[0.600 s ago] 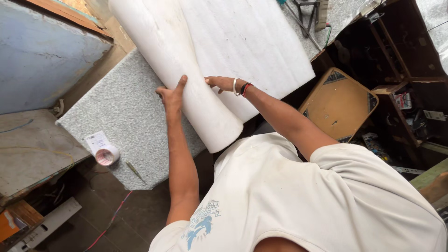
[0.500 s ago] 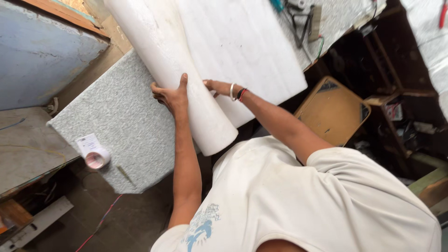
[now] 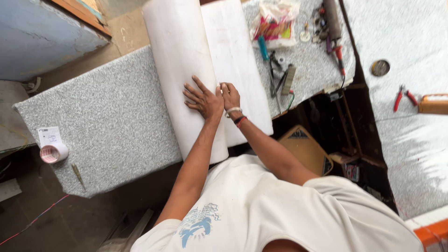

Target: The person carries a foam sheet to a workbench, wipes a green circuit board with a cloth, and positions it on the bench. They then use a multimeter with red and black probes to test points across the circuit board, moving the probes between different components and solder joints.

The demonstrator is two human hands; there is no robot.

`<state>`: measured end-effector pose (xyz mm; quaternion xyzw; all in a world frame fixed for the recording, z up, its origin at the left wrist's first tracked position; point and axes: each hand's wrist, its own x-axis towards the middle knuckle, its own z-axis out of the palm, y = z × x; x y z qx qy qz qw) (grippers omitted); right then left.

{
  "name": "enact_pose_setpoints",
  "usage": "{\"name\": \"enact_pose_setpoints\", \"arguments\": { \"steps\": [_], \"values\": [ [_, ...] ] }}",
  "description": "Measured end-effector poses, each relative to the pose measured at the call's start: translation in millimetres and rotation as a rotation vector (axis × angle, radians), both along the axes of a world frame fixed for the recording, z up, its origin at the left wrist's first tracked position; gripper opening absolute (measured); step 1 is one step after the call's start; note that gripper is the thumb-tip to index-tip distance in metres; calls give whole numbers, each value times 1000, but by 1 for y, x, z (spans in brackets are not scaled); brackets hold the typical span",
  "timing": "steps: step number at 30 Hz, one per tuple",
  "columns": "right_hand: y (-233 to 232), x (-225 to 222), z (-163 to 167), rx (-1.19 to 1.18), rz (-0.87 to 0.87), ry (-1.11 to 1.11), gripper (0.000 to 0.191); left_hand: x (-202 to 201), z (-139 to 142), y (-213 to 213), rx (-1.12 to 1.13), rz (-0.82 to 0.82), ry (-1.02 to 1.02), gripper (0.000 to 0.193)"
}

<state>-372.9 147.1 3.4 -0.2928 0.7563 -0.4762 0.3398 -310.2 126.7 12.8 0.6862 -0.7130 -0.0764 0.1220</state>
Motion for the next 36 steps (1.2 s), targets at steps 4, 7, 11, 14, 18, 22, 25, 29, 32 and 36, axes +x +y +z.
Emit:
{"name": "enact_pose_setpoints", "arguments": {
  "steps": [4, 7, 11, 14, 18, 22, 25, 29, 32, 36],
  "values": [
    [10, -14, 19, -160, 124, 53, 45, -9, 2, -2, 144, 27, 198, 82],
    [-1, -25, 29, 92, 230, 178, 63, 1, 4, -15, 311, 22, 562, 56],
    [-18, -21, 37, 417, 422, 151, 98, 50, 9, -31, 355, -84, 1296, 55],
    [-25, -14, 37, 315, 355, 186, 109, 64, 15, -29, 461, -55, 1401, 56],
    [-22, -36, 29, 350, 264, -167, 113, 66, 20, -30, 485, 94, 1706, 58],
    [-11, -71, 13, 278, 270, -239, 109, 83, 15, -40, 341, 242, 1308, 82],
    [-12, -81, 8, 162, 296, -127, 101, 90, 10, -47, 563, 98, 1155, 109],
    [-6, -91, 10, 248, 183, -44, 91, 59, 11, -48, 734, 47, 1322, 127],
    [3, -112, 16, 250, 169, -150, 85, 24, 18, -50, 501, 91, 962, 136],
    [13, -142, 18, 283, 132, 385, 89, -13, 34, -37, 504, 164, 488, 143]
  ]
}}
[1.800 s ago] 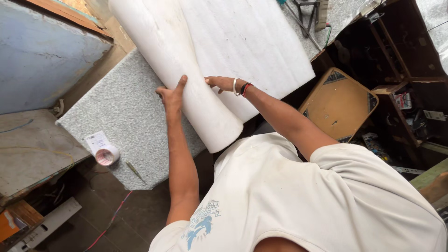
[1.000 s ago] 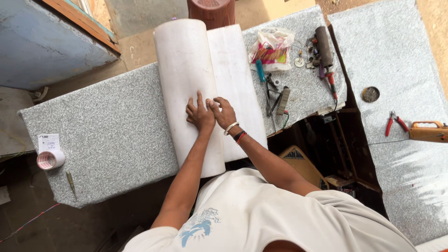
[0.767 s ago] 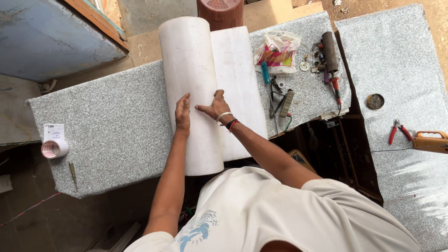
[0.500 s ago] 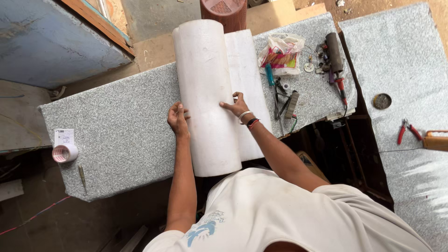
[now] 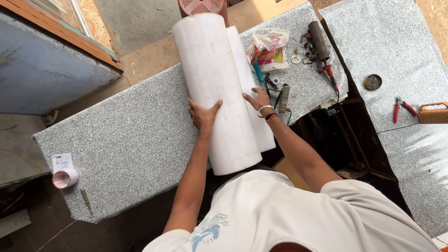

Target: The person carries a foam sheet to a workbench, wipes a green circuit board with a cloth, and positions it on the bench. They then use a multimeter with red and black probes to test points across the circuit board, moving the probes between different components and solder joints.

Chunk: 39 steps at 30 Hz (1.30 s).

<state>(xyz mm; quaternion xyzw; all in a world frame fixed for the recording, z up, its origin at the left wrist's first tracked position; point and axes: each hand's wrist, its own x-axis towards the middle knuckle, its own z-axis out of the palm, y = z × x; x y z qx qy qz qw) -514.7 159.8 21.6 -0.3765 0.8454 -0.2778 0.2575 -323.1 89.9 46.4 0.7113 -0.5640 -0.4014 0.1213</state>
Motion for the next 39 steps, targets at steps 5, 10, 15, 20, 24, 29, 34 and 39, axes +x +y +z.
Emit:
{"name": "enact_pose_setpoints", "arguments": {
  "steps": [5, 10, 15, 20, 24, 29, 34, 39],
  "values": [
    [5, -13, -7, 99, -70, 7, 101, -19, 1, 5, -51, 0, -86, 140],
    [2, -21, -4, 57, -167, -315, 100, -10, -15, -1, -12, 36, -29, 144],
    [-4, -25, 10, 205, -59, -572, 100, -16, -12, 5, 6, 21, -75, 147],
    [-8, -6, 18, 201, 121, -312, 146, -9, 4, 6, 16, 28, 27, 147],
    [-11, -1, 19, 300, 104, -317, 150, 0, 5, 7, 55, 38, 51, 149],
    [-8, 12, 26, 294, 100, -311, 138, 50, -13, 23, 282, 110, 775, 140],
    [6, 69, 27, 143, 178, -340, 128, 123, -23, 59, 248, 186, 835, 129],
    [18, 200, 15, -75, 475, -448, 133, 271, -3, 103, -152, 239, 757, 134]
  ]
}}
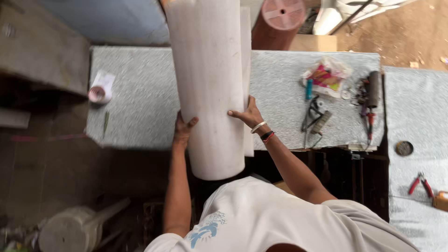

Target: The person carries a foam sheet to a workbench, wipes a green circuit board with a cloth, and positions it on the bench. They then use a multimeter with red and black probes to test points across the circuit board, moving the probes between different components and solder joints.

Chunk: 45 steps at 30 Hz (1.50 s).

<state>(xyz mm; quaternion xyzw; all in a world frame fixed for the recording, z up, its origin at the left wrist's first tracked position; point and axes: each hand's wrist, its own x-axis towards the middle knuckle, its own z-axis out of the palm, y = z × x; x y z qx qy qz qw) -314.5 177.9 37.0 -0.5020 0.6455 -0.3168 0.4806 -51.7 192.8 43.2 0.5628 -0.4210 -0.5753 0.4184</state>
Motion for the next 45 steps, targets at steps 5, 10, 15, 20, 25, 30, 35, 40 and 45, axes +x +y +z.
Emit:
{"name": "enact_pose_setpoints", "arguments": {
  "steps": [5, 10, 15, 20, 25, 30, 35, 40, 45],
  "values": [
    [39, 180, -17, -207, 410, -291, 135, 186, 8, 121, -266, 230, -120, 139],
    [130, 326, -27, -335, 857, -200, 145, 294, -19, 326, -145, 688, 138, 150],
    [216, 461, -41, -504, 1269, -45, 147, 298, -44, 467, -16, 1326, 478, 147],
    [247, 569, -36, -208, 1534, -4, 143, 320, -41, 507, -67, 1660, 530, 110],
    [251, 648, -37, -382, 1572, -57, 139, 379, -47, 492, -132, 1748, 641, 90],
    [223, 740, -34, -429, 1527, 25, 138, 465, -57, 452, -62, 1796, 670, 94],
    [150, 841, -23, -537, 1520, -35, 135, 564, -51, 381, -46, 1710, 671, 101],
    [80, 924, -9, -736, 1484, -66, 139, 668, -48, 312, -83, 1573, 720, 109],
    [48, 977, 40, -853, 1410, 38, 136, 757, -48, 254, -367, 1460, 772, 105]
  ]
}}
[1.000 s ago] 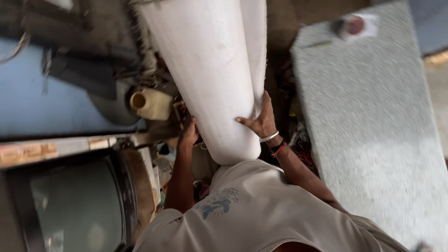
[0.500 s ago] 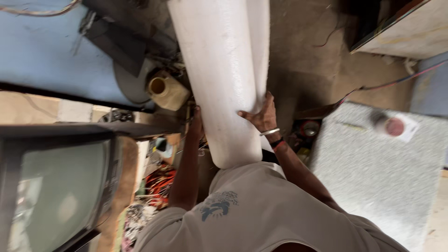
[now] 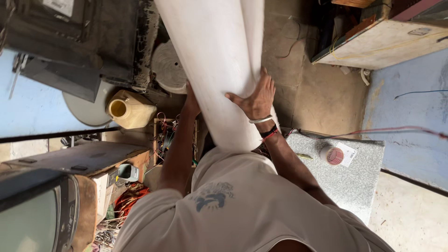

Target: The person carries a foam sheet to a workbench, wipes a green circuit board with a cloth, and positions it on the bench. They then use a multimeter with red and black probes to test points across the circuit board, moving the probes between different components and solder joints.

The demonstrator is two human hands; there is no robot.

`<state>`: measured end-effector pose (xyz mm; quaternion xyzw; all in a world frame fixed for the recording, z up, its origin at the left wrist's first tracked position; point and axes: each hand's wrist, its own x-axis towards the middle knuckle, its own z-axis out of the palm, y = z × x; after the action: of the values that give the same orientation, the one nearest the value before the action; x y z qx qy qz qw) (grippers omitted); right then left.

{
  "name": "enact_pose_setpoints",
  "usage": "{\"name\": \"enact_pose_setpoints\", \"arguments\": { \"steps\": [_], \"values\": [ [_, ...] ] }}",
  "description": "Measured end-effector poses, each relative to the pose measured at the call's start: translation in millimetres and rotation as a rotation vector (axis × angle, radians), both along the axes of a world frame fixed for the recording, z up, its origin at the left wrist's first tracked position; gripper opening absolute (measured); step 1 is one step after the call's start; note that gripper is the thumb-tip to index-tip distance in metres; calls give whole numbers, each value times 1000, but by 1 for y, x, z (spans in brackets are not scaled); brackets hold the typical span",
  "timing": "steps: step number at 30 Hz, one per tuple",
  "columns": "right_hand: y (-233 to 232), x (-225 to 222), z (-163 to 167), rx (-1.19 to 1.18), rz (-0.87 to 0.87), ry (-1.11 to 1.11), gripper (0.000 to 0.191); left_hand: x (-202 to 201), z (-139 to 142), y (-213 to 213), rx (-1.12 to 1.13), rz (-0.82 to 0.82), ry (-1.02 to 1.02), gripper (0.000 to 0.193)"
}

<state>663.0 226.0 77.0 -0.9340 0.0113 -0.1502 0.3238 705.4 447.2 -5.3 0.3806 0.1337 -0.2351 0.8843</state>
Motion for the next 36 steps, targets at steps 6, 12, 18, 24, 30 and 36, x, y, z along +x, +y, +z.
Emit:
{"name": "enact_pose_setpoints", "arguments": {
  "steps": [6, 12, 18, 24, 30, 36],
  "values": [
    [-19, 76, 53, -164, 10, -43, 122, 99, 9, -97, -287, -69, -9, 100],
    [-49, 173, 45, -203, 11, -179, 106, 234, 17, -155, -487, -139, -45, 96],
    [-52, 319, 42, -249, -35, -277, 104, 395, 31, -176, -561, -192, -70, 91],
    [-47, 436, 41, -242, -51, -321, 110, 520, 30, -174, -583, -182, -84, 87],
    [-62, 569, 48, -196, 78, -208, 114, 642, 28, -170, -606, -106, -142, 83],
    [-64, 733, 33, -217, 318, -48, 115, 769, 17, -171, -626, 57, -245, 78]
  ]
}}
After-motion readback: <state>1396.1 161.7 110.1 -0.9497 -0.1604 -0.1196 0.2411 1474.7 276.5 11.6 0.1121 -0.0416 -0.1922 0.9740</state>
